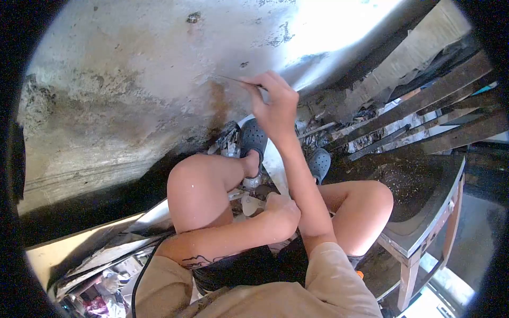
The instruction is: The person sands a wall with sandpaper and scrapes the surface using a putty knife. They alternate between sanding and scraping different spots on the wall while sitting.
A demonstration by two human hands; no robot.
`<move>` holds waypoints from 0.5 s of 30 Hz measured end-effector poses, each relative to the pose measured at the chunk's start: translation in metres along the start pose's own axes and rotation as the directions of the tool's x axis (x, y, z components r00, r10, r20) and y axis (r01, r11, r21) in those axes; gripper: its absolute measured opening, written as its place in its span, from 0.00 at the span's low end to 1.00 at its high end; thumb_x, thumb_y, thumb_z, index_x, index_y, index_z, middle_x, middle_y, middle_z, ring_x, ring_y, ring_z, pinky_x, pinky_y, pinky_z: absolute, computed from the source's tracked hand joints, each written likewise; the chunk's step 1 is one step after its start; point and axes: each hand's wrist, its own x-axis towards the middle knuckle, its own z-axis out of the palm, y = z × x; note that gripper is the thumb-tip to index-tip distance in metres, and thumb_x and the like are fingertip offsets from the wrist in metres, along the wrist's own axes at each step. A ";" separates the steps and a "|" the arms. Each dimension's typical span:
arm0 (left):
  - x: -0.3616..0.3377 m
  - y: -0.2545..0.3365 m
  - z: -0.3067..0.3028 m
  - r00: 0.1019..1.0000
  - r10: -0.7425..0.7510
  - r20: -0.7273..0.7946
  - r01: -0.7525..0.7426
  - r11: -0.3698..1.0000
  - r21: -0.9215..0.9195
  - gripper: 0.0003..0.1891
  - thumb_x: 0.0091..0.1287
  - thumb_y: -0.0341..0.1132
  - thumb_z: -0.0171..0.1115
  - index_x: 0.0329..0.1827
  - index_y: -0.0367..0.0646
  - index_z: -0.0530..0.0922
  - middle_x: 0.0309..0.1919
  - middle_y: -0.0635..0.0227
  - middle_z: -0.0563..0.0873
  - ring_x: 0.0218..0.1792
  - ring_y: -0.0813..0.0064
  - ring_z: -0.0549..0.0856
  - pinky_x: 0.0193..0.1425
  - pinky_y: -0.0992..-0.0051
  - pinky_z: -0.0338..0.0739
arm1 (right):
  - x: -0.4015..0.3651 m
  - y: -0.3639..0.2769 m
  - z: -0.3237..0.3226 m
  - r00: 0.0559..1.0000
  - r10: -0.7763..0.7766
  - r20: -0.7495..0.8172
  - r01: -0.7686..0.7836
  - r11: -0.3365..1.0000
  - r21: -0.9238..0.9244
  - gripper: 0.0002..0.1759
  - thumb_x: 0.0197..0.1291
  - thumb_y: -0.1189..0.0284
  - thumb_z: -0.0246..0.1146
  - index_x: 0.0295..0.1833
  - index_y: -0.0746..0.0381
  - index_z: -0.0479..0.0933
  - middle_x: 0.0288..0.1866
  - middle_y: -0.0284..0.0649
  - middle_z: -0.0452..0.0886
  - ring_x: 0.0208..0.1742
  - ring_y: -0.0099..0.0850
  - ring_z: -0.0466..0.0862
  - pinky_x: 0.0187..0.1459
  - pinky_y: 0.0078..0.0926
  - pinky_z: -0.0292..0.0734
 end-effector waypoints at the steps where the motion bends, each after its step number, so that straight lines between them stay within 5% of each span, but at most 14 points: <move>1: 0.002 0.000 -0.003 0.999 -0.048 0.018 0.048 0.999 0.012 0.09 0.55 0.33 0.61 0.38 0.48 0.86 0.39 0.67 0.87 0.43 0.70 0.85 0.43 0.69 0.77 | 0.001 0.002 0.009 0.994 -0.091 0.066 0.091 0.996 -0.010 0.10 0.44 0.85 0.63 0.34 0.63 0.82 0.29 0.41 0.81 0.31 0.36 0.81 0.37 0.25 0.76; 3: 0.001 0.000 -0.002 0.996 -0.083 0.045 0.081 0.996 0.042 0.09 0.54 0.33 0.62 0.37 0.47 0.85 0.38 0.67 0.87 0.43 0.70 0.85 0.43 0.69 0.77 | -0.004 0.000 0.029 0.954 -0.155 0.257 0.156 0.988 0.016 0.09 0.45 0.84 0.63 0.34 0.62 0.81 0.29 0.42 0.81 0.33 0.37 0.82 0.38 0.27 0.75; 5: -0.006 -0.006 -0.001 0.983 -0.117 -0.138 0.114 0.993 -0.032 0.08 0.53 0.32 0.62 0.36 0.47 0.85 0.37 0.67 0.87 0.41 0.70 0.85 0.40 0.68 0.76 | -0.001 0.002 0.023 0.958 -0.142 0.251 0.147 0.989 -0.004 0.10 0.45 0.84 0.63 0.34 0.62 0.81 0.29 0.42 0.80 0.33 0.38 0.82 0.38 0.27 0.75; 11: -0.010 0.000 -0.006 0.980 -0.026 -0.199 0.013 0.998 -0.063 0.08 0.52 0.31 0.62 0.35 0.48 0.85 0.34 0.67 0.87 0.39 0.68 0.85 0.37 0.68 0.74 | -0.010 0.022 -0.003 0.986 -0.025 0.167 0.055 0.982 -0.180 0.07 0.46 0.84 0.63 0.33 0.65 0.80 0.28 0.41 0.79 0.32 0.37 0.81 0.35 0.26 0.74; 15: -0.007 -0.002 -0.002 0.978 -0.048 -0.205 0.028 0.995 -0.098 0.08 0.51 0.31 0.63 0.34 0.48 0.85 0.34 0.66 0.87 0.39 0.67 0.85 0.37 0.68 0.74 | -0.012 0.034 0.007 0.949 -0.181 0.256 0.267 0.895 -0.357 0.06 0.45 0.83 0.63 0.32 0.63 0.78 0.28 0.38 0.77 0.31 0.38 0.78 0.34 0.30 0.74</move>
